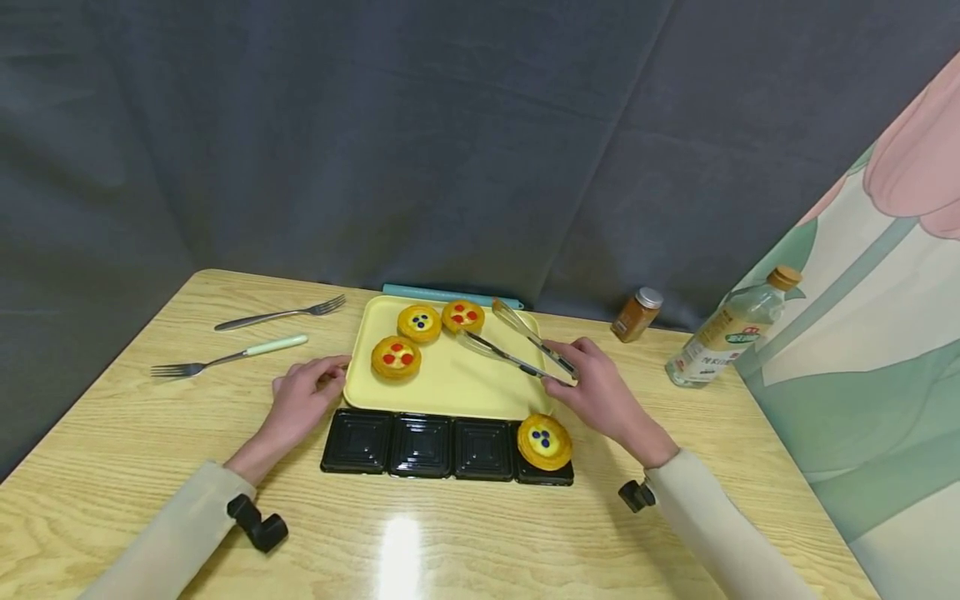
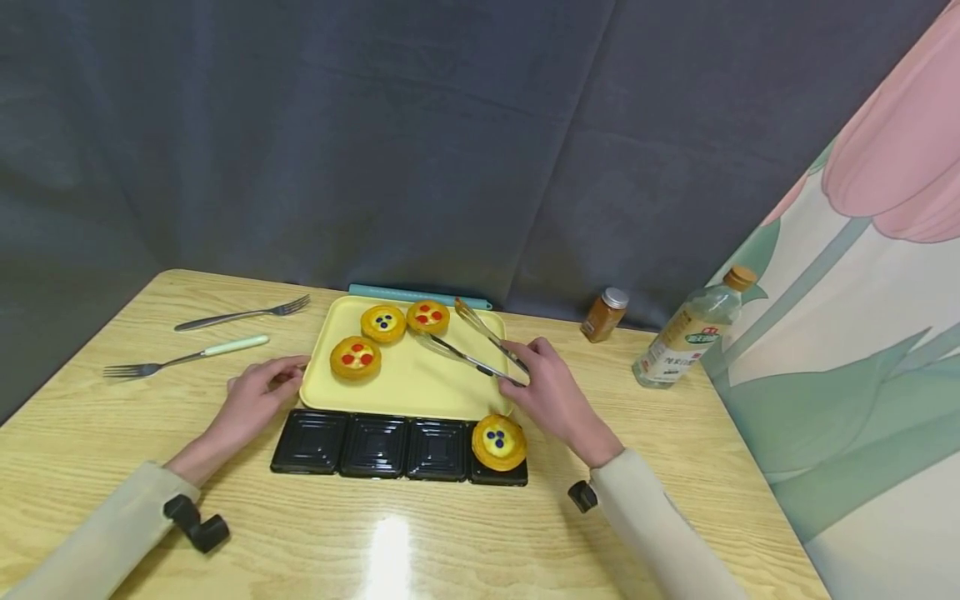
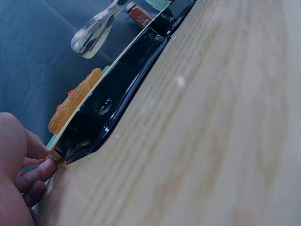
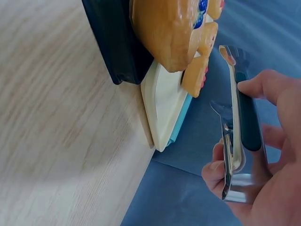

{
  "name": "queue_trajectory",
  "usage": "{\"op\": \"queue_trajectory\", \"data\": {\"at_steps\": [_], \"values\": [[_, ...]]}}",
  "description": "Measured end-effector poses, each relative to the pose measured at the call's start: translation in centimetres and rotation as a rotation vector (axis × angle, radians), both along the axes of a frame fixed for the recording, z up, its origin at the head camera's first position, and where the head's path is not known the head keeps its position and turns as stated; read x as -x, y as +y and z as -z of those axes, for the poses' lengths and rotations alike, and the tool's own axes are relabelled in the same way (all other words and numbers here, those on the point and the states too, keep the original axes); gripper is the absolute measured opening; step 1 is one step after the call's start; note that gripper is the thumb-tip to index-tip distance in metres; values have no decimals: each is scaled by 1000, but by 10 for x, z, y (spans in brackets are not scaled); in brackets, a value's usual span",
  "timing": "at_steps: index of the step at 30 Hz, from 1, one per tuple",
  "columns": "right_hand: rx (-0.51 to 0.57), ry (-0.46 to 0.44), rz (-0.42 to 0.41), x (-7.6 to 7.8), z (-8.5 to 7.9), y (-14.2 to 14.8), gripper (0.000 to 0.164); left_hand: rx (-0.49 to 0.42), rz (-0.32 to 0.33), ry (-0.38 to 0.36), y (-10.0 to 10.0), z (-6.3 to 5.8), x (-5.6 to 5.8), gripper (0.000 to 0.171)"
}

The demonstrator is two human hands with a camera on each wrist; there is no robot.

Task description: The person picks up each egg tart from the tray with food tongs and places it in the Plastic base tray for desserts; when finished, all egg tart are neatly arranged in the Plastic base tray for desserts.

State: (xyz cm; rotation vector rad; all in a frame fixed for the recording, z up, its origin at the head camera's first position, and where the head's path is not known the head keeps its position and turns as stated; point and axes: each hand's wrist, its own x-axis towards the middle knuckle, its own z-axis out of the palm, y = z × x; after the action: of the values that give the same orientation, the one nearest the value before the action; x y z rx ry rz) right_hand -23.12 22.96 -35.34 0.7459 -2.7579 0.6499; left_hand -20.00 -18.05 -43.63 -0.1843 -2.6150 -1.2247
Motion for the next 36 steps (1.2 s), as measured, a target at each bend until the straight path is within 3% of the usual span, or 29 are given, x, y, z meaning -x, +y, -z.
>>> {"op": "queue_trajectory", "data": {"at_steps": [19, 36], "values": [[-34, -33, 17, 31, 4, -16, 52, -3, 1, -1, 0, 0, 1, 35], [-30, -79, 16, 37, 8, -24, 51, -9, 6, -11, 0, 0, 0, 36]]}}
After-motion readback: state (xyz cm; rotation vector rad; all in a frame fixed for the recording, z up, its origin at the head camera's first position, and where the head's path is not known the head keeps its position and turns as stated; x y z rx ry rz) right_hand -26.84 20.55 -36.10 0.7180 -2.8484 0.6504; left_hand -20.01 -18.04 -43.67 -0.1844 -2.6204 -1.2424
